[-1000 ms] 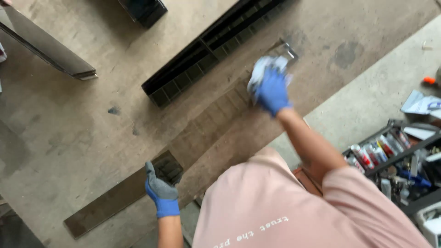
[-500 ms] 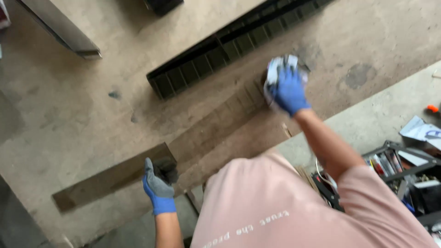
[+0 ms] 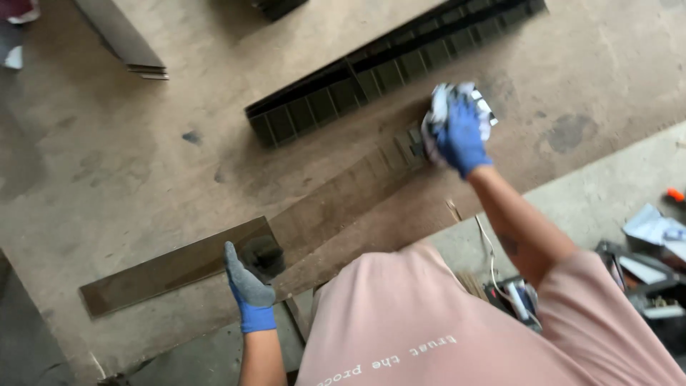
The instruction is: Cleaning and wiping long rectangular panels on a workbench using a cloth
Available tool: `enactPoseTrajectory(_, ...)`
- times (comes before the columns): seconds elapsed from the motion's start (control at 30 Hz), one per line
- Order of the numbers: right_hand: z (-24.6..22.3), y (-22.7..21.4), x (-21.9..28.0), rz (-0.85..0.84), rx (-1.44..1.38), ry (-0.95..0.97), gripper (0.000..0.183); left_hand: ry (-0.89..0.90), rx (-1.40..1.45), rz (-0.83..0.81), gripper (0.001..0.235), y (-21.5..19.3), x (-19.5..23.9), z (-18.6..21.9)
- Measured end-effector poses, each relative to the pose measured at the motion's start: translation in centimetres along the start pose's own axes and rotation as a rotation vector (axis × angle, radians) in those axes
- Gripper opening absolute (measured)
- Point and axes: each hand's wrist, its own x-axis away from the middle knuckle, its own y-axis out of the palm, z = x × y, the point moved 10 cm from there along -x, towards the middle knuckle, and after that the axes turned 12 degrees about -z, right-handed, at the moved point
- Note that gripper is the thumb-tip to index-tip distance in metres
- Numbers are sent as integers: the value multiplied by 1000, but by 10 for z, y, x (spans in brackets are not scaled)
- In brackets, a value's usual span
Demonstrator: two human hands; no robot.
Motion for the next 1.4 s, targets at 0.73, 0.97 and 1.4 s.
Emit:
enactPoseTrajectory(0.73,-107,8,151,-551,-470,23,48,-177,566,-357,48,16,-28,24)
enactPoseTrajectory(0.97,29,31,134,451,-938,284,47,-14,466,-190,38,12,-8,38)
enactPoseTrajectory(1.4,-60,36,106,46,-2154,868,31,-61,344,-280,48,20,-37,3)
